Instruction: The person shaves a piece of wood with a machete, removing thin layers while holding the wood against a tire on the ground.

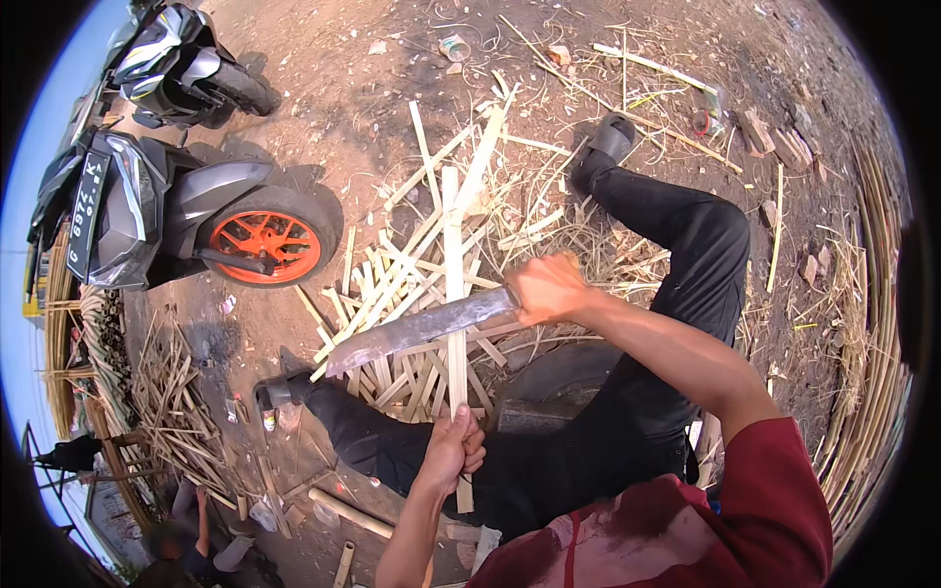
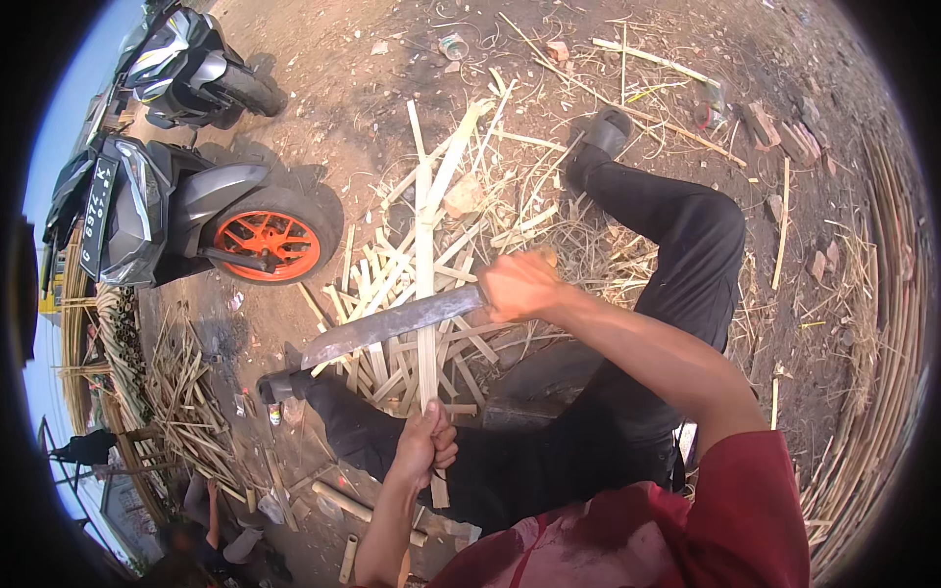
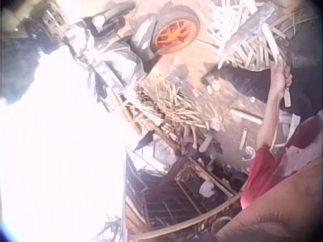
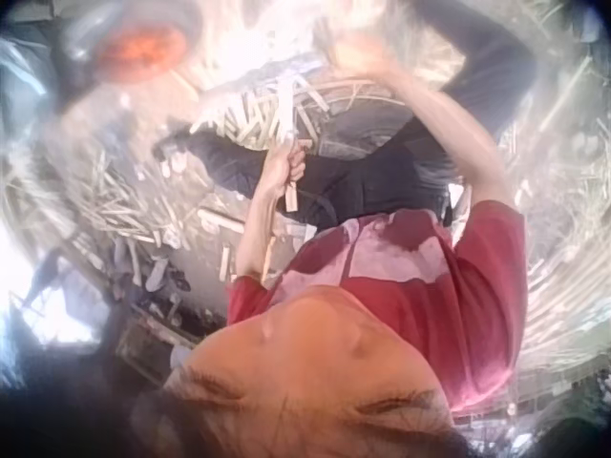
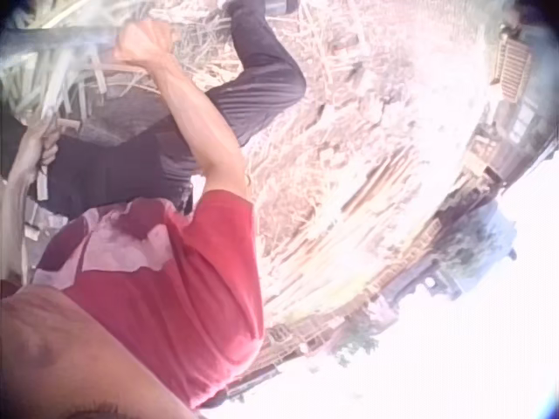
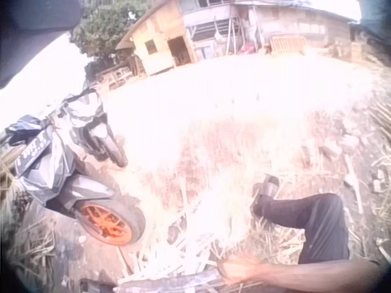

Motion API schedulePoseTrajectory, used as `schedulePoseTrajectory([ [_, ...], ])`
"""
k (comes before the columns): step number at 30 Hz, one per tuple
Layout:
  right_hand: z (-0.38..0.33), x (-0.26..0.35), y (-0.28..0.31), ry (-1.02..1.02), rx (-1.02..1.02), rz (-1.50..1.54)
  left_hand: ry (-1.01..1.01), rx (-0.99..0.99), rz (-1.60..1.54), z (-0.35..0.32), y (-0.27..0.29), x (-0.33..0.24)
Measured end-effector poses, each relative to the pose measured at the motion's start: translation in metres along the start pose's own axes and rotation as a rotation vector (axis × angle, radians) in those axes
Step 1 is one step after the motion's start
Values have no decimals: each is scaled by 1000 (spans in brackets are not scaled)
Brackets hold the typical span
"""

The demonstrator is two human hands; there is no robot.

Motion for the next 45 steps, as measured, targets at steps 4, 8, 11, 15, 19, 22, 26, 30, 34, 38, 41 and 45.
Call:
schedulePoseTrajectory([
  [4,23,-76,36,-170,-32,-166,108,-9,-32,-14,3,43],
  [8,-9,11,6,-33,132,-25,2,7,-113,-4,-12,38],
  [11,-15,-16,0,34,69,-87,55,11,-148,-28,-5,46],
  [15,3,-58,4,-87,-22,-85,108,-34,-174,-20,9,83],
  [19,10,-66,0,-188,-24,-43,19,9,-189,-14,-6,66],
  [22,19,-107,1,-310,-56,-19,78,-7,-161,-40,15,95],
  [26,18,-163,44,-494,-200,111,128,-24,-317,-44,20,104],
  [30,-43,24,0,114,56,133,56,161,-295,-16,-8,67],
  [34,-16,-64,-7,-150,136,-86,111,159,-236,-40,3,82],
  [38,5,-165,39,-427,-73,-35,125,134,-297,-28,15,90],
  [41,-31,-22,23,-23,-35,174,138,102,-350,-20,5,90],
  [45,-51,10,-10,171,87,-21,163,190,-329,-35,2,86],
])
Point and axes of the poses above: each hand's wrist, its own z-axis towards the middle knuckle, its own y-axis out of the back of the hand, x = y × z, the point moved 6 cm from there along z, towards the middle knuckle
